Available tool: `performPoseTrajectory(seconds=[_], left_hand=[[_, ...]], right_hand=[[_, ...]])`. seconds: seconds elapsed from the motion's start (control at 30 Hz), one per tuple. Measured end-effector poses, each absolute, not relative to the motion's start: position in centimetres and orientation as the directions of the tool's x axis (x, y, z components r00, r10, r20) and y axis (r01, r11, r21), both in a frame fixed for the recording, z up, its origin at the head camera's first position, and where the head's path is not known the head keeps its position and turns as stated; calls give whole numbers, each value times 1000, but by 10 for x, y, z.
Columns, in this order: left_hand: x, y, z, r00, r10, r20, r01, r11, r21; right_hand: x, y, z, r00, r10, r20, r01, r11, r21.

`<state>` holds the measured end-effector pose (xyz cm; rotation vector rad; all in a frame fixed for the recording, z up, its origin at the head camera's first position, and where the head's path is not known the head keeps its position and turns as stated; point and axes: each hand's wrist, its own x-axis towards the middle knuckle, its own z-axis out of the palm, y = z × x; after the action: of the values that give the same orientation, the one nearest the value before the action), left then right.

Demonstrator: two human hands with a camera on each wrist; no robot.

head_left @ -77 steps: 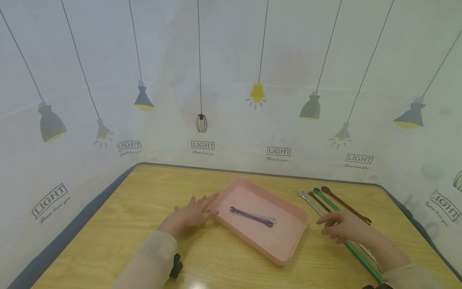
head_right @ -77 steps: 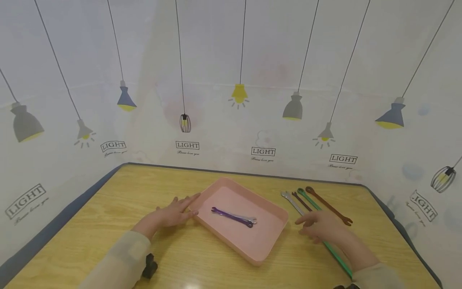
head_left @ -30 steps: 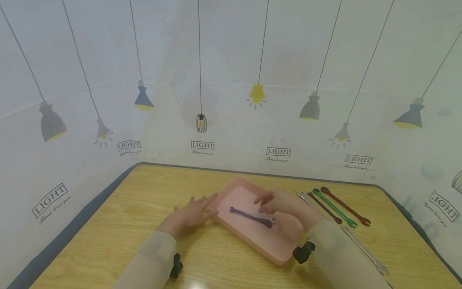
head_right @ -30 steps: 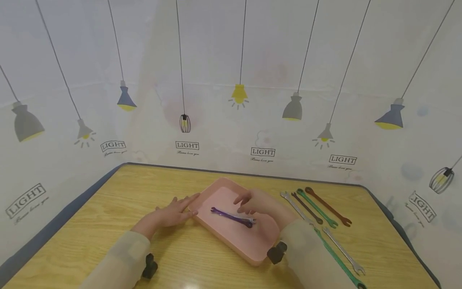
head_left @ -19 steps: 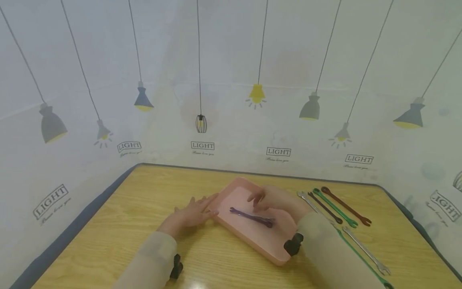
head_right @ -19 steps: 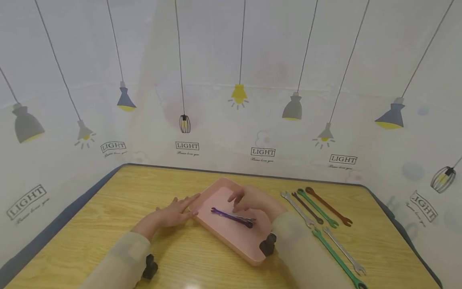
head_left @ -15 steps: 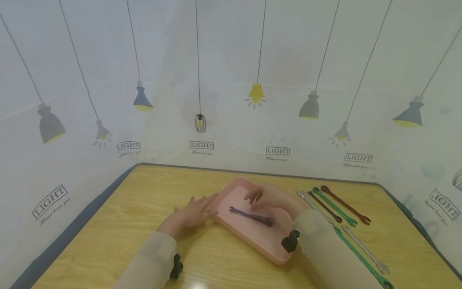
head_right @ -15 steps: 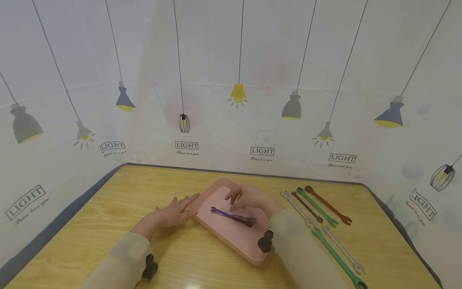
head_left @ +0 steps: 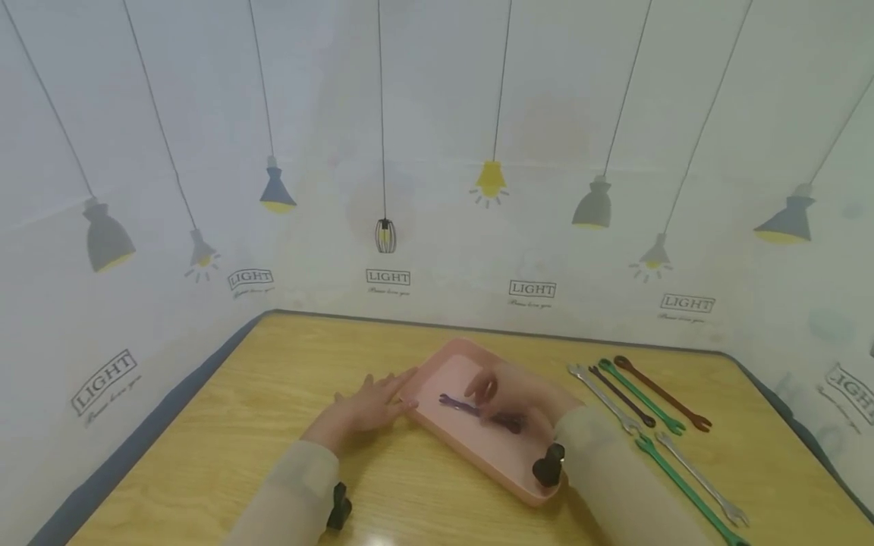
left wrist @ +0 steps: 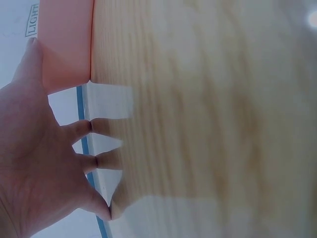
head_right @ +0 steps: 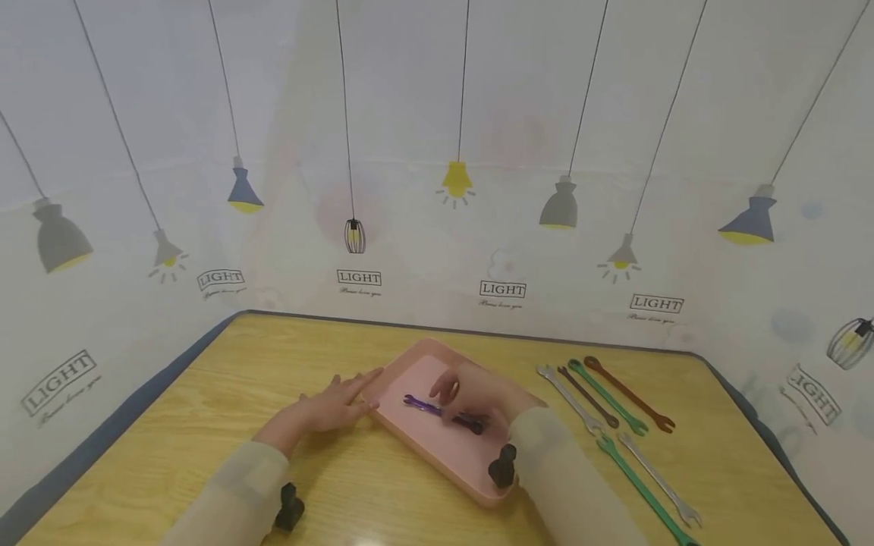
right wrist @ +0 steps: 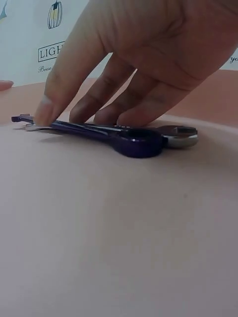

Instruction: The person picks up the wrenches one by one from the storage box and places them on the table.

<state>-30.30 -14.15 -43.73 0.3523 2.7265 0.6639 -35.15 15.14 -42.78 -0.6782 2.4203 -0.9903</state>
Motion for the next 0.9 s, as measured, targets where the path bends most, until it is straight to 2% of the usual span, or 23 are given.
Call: performPoseTrajectory(seconds=[0.6,0.9], left_hand=[[-296,-140,-430,-920,304,-249,159,867,472],[-298,-141,-434,-922,298,-248,158,872,463]], right_hand=[[-354,150,-432,-742,-651,-162,-396,620,-677],[-350,152,-425,-743,-637,-206,-340,624,-704]])
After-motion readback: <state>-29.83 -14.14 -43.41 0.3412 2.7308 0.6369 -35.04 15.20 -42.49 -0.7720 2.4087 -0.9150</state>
